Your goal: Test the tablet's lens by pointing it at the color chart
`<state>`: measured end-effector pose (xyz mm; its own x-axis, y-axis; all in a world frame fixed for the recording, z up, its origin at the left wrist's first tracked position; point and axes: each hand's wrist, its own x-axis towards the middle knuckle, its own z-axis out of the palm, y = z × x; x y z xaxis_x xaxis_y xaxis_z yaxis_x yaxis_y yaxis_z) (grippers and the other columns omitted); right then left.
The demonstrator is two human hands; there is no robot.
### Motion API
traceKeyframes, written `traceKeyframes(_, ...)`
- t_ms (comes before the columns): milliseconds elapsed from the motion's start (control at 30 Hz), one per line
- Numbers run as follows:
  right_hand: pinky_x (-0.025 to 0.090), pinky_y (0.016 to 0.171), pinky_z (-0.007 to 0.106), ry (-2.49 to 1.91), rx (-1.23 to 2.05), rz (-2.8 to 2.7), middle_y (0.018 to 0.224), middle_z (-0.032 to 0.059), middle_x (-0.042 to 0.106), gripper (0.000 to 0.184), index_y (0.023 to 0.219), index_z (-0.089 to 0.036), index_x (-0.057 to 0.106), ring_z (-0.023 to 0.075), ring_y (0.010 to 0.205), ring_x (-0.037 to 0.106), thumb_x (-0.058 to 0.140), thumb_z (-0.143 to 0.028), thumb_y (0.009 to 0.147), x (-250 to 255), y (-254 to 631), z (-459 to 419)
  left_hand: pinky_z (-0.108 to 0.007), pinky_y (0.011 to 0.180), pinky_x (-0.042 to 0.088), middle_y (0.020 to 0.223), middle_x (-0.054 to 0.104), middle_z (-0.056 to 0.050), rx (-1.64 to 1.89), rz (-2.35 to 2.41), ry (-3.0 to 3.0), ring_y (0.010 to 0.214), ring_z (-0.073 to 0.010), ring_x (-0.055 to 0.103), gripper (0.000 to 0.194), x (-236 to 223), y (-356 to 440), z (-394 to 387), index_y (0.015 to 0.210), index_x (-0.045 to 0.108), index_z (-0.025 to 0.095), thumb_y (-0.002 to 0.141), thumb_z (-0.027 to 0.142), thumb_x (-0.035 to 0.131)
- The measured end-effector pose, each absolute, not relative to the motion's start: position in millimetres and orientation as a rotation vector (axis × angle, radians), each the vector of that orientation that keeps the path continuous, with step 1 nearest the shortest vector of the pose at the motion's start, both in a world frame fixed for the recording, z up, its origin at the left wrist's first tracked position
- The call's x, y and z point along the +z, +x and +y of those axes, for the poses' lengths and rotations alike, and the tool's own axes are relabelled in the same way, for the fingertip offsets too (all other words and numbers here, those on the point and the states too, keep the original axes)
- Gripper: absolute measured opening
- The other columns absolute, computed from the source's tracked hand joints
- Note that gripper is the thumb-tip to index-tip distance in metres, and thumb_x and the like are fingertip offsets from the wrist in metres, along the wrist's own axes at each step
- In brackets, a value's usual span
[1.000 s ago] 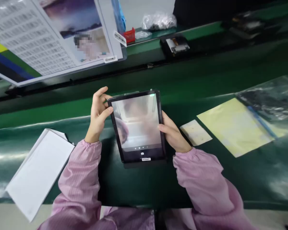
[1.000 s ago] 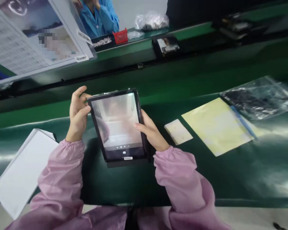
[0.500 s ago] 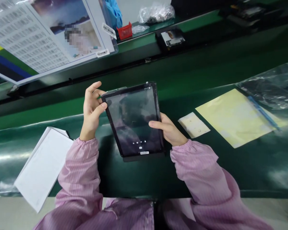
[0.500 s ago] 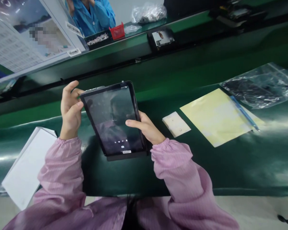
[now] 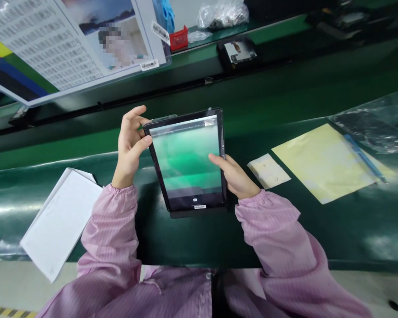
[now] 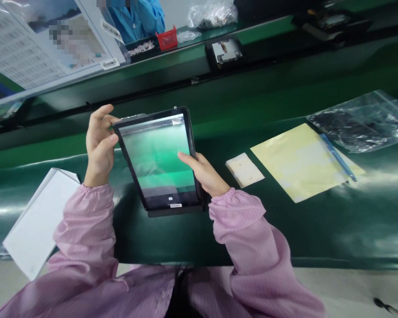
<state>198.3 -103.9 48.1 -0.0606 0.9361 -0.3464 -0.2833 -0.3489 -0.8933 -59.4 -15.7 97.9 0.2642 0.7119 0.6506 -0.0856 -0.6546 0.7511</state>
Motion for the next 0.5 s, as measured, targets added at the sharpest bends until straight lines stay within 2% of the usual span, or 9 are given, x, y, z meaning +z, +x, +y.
traceKeyframes(67,0.035,0.124,0.053,-1.223,1.555,-0.764,0.132,0.0071,0.066,0.064,0.104,-0.022,0.069,0.0340,0.135,0.053,0.080,-0.075,0.071,43,197,-103,-0.028,0.069,0.046,0.099,0.059,-0.005,1.465,0.564,1.849,0.090,-0.0184,0.054,0.052,97,-59,-15,0.138,0.062,0.032,0.088,0.040,0.076)
traceKeyframes(200,0.036,0.125,0.048,-1.136,1.534,-0.778,0.137,0.0048,0.063,0.059,0.110,-0.023,0.070,0.0306,0.143,0.046,0.074,-0.074,0.080,38,196,-103,-0.030,0.067,0.046,0.097,0.060,-0.005,1.476,0.626,1.851,0.088,-0.0206,0.055,0.057,97,-61,-14,0.135,0.062,0.032,0.083,0.047,0.081)
traceKeyframes(267,0.036,0.126,0.045,-1.114,1.552,-0.764,0.137,0.0051,0.064,0.060,0.111,-0.023,0.070,0.0292,0.143,0.047,0.075,-0.074,0.079,38,195,-103,-0.029,0.065,0.047,0.097,0.059,-0.005,1.473,0.648,1.838,0.087,-0.0207,0.056,0.058,97,-62,-14,0.134,0.063,0.031,0.082,0.047,0.082)
traceKeyframes(367,0.035,0.126,0.042,-1.106,1.588,-0.702,0.134,0.0060,0.066,0.066,0.108,-0.022,0.070,0.0287,0.140,0.051,0.079,-0.075,0.071,40,194,-102,-0.028,0.066,0.049,0.100,0.058,-0.006,1.454,0.675,1.828,0.088,-0.0203,0.057,0.059,99,-60,-20,0.135,0.060,0.028,0.083,0.047,0.081)
traceKeyframes(433,0.037,0.125,0.043,-1.077,1.600,-0.656,0.127,0.0054,0.069,0.066,0.104,-0.022,0.071,0.0303,0.138,0.052,0.083,-0.074,0.065,42,193,-102,-0.029,0.071,0.052,0.106,0.057,-0.007,1.406,0.753,1.874,0.093,-0.0213,0.059,0.073,100,-55,-27,0.142,0.053,0.028,0.080,0.048,0.086)
traceKeyframes(500,0.044,0.119,0.048,-1.007,1.646,-0.649,0.117,0.0057,0.072,0.062,0.099,-0.022,0.071,0.0341,0.134,0.056,0.083,-0.072,0.063,43,192,-101,-0.035,0.086,0.055,0.127,0.053,-0.010,1.339,0.861,1.997,0.107,-0.0252,0.059,0.098,101,-48,-35,0.150,0.040,0.029,0.070,0.048,0.094)
